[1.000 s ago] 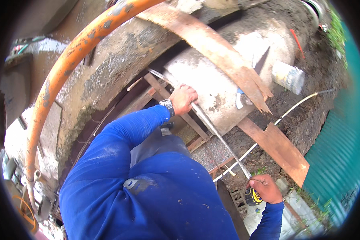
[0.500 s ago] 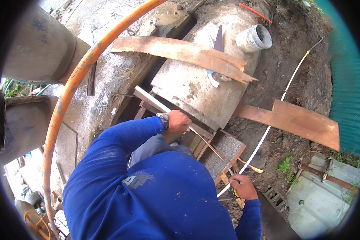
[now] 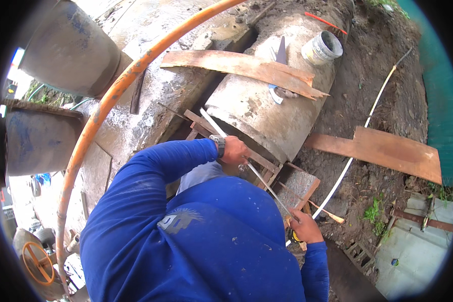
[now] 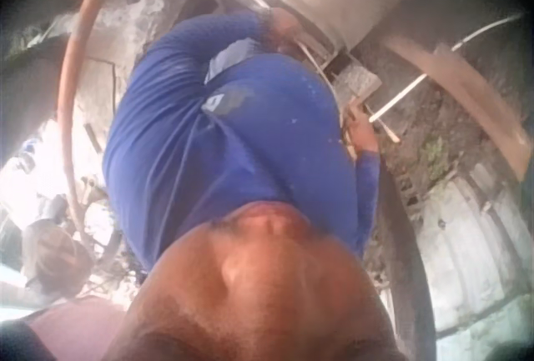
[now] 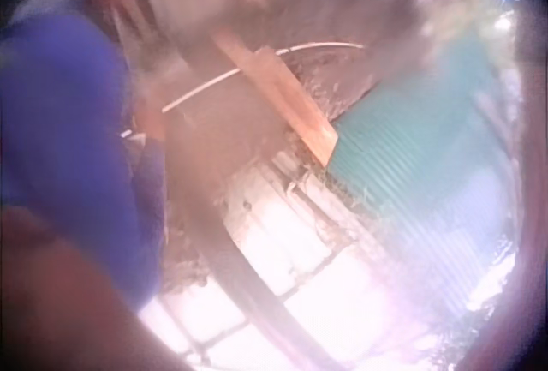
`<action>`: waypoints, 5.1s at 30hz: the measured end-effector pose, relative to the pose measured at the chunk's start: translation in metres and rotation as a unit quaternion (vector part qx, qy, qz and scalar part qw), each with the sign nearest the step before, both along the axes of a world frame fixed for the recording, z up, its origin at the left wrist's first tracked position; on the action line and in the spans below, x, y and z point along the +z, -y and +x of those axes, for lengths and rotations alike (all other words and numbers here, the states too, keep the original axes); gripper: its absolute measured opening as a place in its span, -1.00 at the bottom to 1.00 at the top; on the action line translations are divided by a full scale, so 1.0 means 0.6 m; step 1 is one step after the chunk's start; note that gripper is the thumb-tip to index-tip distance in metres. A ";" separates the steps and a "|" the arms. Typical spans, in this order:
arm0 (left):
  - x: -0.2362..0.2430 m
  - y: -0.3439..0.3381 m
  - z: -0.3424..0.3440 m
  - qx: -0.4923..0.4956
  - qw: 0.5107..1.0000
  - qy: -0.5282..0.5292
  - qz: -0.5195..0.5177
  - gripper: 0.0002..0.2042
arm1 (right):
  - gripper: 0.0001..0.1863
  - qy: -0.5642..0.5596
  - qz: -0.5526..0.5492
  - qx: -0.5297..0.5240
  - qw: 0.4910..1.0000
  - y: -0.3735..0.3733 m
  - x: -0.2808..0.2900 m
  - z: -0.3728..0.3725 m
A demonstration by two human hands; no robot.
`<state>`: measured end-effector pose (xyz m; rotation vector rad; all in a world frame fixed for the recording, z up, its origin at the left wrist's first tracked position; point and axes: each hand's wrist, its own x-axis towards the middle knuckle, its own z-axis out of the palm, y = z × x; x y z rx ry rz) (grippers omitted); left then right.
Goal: The person uses a hand saw to cut a piece of wood placed on a concrete pipe. After cutting, the person measures the gap between the pipe and a wooden frame using a tape measure.
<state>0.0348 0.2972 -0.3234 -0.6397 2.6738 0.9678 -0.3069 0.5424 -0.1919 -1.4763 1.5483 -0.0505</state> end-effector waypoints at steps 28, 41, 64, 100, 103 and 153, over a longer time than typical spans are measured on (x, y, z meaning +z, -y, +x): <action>-0.206 -0.283 0.357 0.433 0.778 0.154 0.428 -0.50 | -0.71 0.026 0.015 0.189 0.981 0.179 -0.263 0.034; -0.177 -0.300 0.376 0.494 0.693 -0.027 0.525 -0.74 | -0.67 0.050 0.058 0.257 0.963 0.272 -0.246 0.169; -0.167 -0.346 0.402 0.648 0.423 -0.299 0.559 -0.89 | -0.65 0.040 0.217 0.458 0.861 0.378 -0.179 0.336; -0.069 -0.291 0.350 0.490 0.696 -0.222 0.475 -0.83 | -0.66 0.087 0.117 0.467 0.872 0.365 0.001 0.298; -0.039 -0.269 0.333 0.520 0.682 -0.234 0.457 -0.81 | -0.70 0.037 0.069 0.510 0.856 0.366 -0.018 0.310; 0.019 -0.210 0.279 0.281 0.782 -0.194 0.521 -0.92 | -0.72 -0.076 -0.005 0.508 0.858 0.414 -0.027 0.308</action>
